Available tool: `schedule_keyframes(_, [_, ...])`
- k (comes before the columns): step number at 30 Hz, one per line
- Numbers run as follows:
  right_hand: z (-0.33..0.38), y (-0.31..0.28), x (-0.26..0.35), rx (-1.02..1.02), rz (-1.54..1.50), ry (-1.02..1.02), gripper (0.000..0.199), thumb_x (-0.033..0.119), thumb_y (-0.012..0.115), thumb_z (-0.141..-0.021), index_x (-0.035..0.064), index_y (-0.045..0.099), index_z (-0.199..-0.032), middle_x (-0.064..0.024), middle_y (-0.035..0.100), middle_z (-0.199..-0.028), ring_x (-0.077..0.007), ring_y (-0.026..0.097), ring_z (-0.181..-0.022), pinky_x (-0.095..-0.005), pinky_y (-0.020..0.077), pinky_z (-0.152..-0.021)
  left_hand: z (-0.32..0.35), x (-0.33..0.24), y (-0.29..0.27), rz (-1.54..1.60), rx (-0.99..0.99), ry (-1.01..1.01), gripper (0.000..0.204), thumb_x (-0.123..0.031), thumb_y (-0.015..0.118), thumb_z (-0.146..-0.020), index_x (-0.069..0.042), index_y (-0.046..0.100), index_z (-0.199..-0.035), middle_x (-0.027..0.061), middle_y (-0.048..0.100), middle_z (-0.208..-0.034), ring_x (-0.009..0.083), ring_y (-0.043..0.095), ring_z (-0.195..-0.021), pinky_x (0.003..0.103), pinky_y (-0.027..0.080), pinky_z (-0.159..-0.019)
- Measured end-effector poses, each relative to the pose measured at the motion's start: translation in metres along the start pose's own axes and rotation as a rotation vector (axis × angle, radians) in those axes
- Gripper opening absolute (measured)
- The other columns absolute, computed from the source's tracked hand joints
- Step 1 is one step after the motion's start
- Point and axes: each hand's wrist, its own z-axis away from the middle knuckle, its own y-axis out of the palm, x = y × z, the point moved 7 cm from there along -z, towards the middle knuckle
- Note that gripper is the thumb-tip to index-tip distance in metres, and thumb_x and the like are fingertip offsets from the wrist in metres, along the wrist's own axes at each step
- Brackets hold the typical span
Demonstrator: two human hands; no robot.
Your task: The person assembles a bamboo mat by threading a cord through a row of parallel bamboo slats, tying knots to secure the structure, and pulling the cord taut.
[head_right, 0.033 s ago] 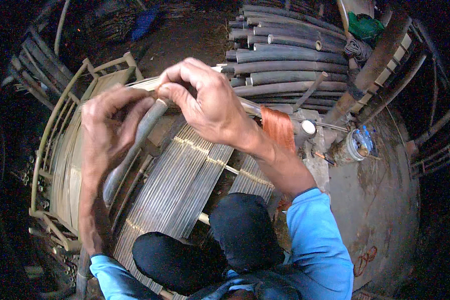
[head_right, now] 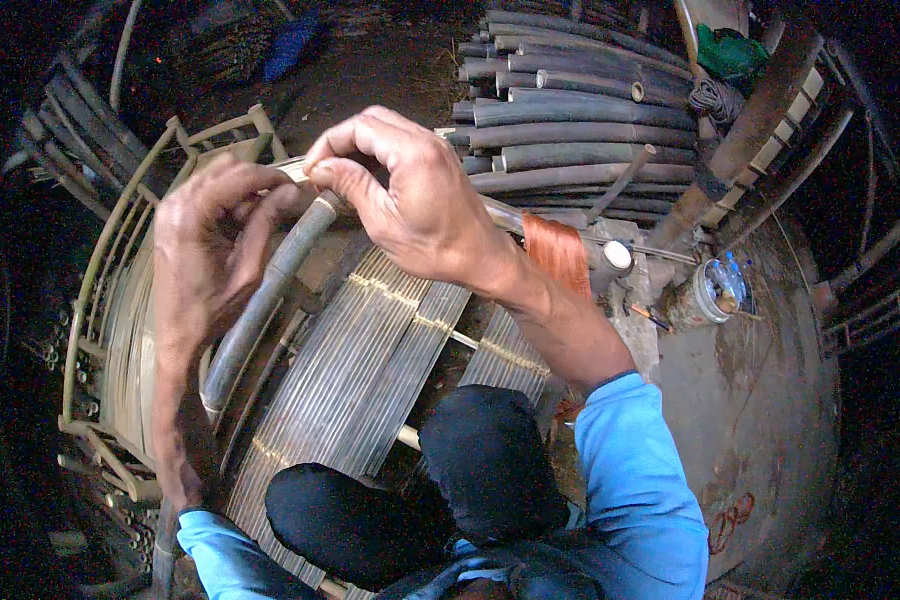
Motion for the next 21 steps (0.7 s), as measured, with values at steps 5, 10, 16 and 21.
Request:
schedule_keyframes(5, [-0.014,0.011,0.021,0.028,-0.058,-0.080,0.013,0.014,0.071,-0.090,0.0023,0.072,-0.096,-0.0116,0.068,-0.089,-0.0224,0.067,-0.081,-0.0331,0.0517,-0.073,-0.008,-0.014,-0.040,-0.169,-0.086,0.229,0.040,-0.009,0.084,-0.073,-0.002,0.045,-0.065,0.0059,0.035,-0.063,0.0209,0.040,-0.059,0.036,0.033,-0.053])
schedule_keyframes(10, [-0.010,0.023,0.028,0.181,-0.465,0.122,0.019,0.018,0.073,-0.093,0.0004,0.073,-0.099,-0.0054,0.072,-0.090,-0.0084,0.064,-0.084,-0.0271,0.0518,-0.075,0.002,-0.041,-0.068,-0.240,-0.317,0.528,0.049,-0.004,0.089,-0.064,-0.003,0.040,-0.063,0.0060,0.033,-0.061,0.0206,0.037,-0.055,0.033,0.030,-0.049])
schedule_keyframes(16, [-0.005,0.027,0.037,0.231,-0.552,0.151,0.023,0.021,0.073,-0.093,-0.0007,0.072,-0.102,-0.0043,0.072,-0.088,-0.0063,0.062,-0.084,-0.0257,0.0514,-0.075,0.010,-0.037,-0.073,-0.098,-0.354,0.321,0.043,0.003,0.085,-0.069,-0.001,0.043,-0.064,0.0040,0.040,-0.065,0.0161,0.039,-0.058,0.030,0.033,-0.051])
schedule_keyframes(21, [-0.008,0.032,0.026,0.091,-0.179,-0.026,0.023,0.023,0.073,-0.092,0.0012,0.066,-0.090,-0.0089,0.067,-0.077,-0.0165,0.062,-0.069,-0.0348,0.0471,-0.061,0.002,0.026,-0.045,0.018,-0.139,-0.109,0.026,-0.026,0.067,-0.095,0.000,0.069,-0.101,0.0080,0.063,-0.096,0.0149,0.059,-0.088,0.029,0.046,-0.079])
